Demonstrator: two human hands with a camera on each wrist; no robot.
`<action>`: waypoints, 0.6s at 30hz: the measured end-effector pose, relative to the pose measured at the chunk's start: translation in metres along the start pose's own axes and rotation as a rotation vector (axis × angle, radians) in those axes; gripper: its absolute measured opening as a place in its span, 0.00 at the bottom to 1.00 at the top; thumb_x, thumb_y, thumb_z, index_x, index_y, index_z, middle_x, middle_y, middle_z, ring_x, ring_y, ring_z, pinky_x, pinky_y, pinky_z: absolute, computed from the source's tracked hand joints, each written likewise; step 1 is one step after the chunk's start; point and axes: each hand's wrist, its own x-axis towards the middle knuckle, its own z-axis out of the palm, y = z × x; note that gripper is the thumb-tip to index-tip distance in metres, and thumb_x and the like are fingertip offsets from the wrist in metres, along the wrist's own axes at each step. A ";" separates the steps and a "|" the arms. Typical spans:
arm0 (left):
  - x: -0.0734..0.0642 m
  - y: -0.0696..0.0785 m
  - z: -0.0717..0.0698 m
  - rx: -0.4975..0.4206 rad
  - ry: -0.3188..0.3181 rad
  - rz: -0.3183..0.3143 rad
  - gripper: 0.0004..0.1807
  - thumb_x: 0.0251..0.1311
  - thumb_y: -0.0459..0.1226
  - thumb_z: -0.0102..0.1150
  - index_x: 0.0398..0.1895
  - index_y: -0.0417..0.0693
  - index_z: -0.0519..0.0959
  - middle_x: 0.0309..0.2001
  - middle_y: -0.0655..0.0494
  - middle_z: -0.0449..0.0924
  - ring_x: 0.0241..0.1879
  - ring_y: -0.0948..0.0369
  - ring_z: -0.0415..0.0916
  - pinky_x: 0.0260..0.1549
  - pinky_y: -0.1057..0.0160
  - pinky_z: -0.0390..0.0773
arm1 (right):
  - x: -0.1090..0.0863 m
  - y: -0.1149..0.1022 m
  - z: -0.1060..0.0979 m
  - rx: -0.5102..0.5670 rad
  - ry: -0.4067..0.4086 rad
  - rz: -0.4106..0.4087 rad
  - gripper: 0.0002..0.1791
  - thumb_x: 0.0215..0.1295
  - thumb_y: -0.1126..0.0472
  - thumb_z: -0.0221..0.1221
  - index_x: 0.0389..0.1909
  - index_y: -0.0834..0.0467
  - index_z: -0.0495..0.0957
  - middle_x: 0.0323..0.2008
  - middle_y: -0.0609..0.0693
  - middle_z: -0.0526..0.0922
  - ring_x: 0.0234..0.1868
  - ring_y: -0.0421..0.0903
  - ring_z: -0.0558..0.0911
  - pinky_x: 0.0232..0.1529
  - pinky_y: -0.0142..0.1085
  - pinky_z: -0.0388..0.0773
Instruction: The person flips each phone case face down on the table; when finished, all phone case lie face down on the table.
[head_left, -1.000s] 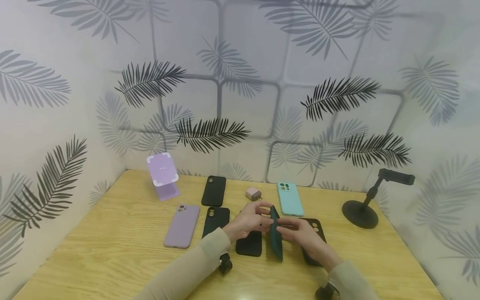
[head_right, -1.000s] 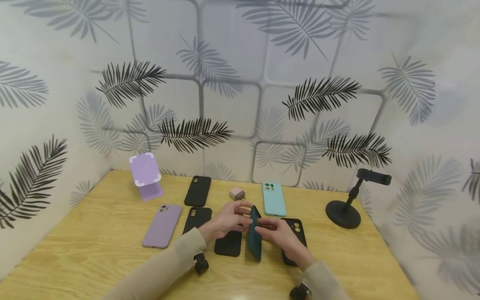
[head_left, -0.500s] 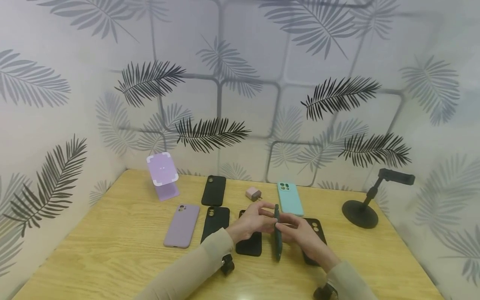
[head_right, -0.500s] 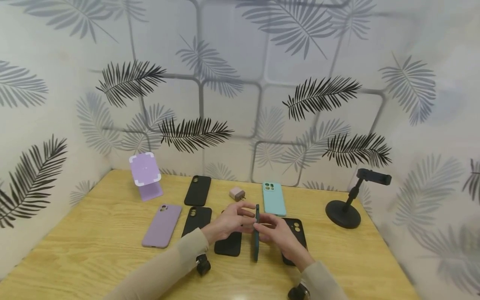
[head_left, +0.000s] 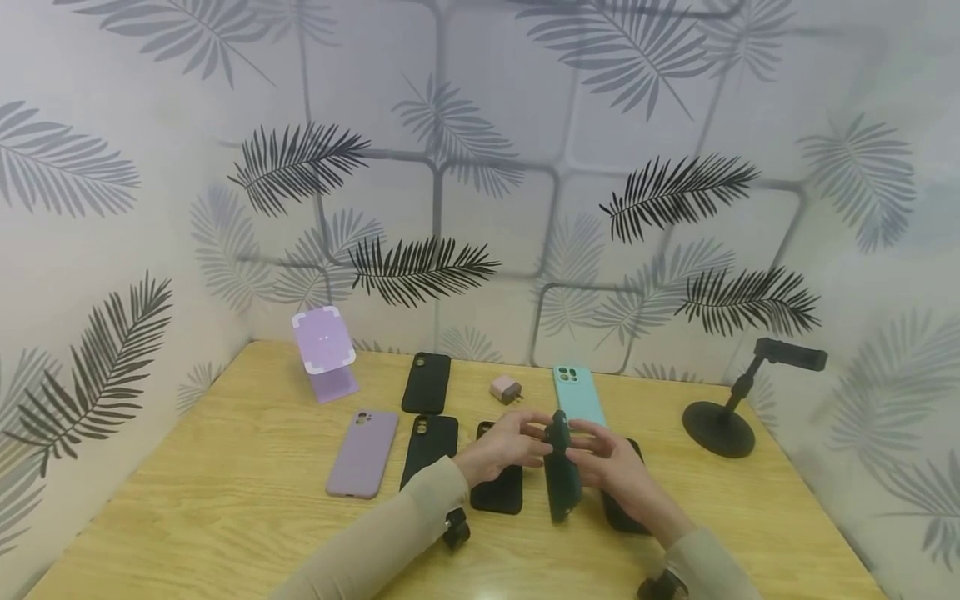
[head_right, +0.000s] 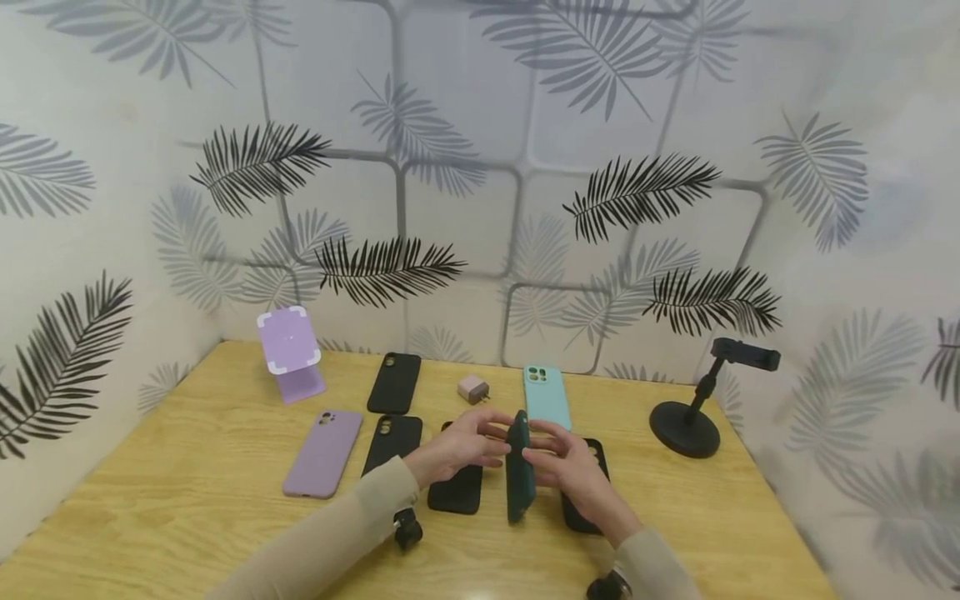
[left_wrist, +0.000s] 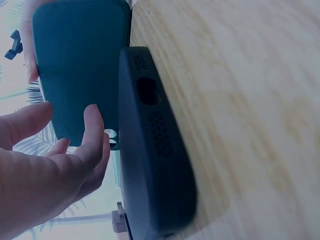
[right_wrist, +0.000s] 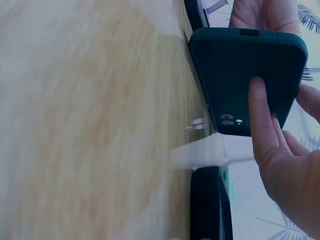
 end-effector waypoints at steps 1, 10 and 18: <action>-0.001 0.000 0.000 0.003 0.003 -0.004 0.25 0.61 0.26 0.60 0.63 0.42 0.72 0.56 0.39 0.75 0.50 0.48 0.80 0.50 0.48 0.83 | -0.001 0.001 -0.001 -0.001 0.008 0.003 0.36 0.67 0.58 0.62 0.72 0.62 0.59 0.62 0.69 0.72 0.52 0.51 0.83 0.49 0.44 0.84; -0.003 0.000 -0.002 0.038 -0.019 0.008 0.26 0.63 0.27 0.59 0.65 0.40 0.71 0.66 0.36 0.67 0.56 0.44 0.77 0.54 0.47 0.80 | -0.007 0.001 -0.012 -0.124 0.040 0.055 0.33 0.66 0.58 0.63 0.69 0.62 0.65 0.58 0.67 0.77 0.47 0.48 0.84 0.43 0.43 0.85; -0.002 0.000 -0.003 0.034 -0.056 -0.009 0.27 0.65 0.26 0.56 0.67 0.37 0.68 0.66 0.36 0.67 0.60 0.44 0.73 0.58 0.47 0.77 | -0.011 -0.003 -0.013 -0.237 0.047 0.153 0.32 0.63 0.63 0.65 0.66 0.67 0.68 0.50 0.65 0.82 0.41 0.47 0.85 0.36 0.43 0.87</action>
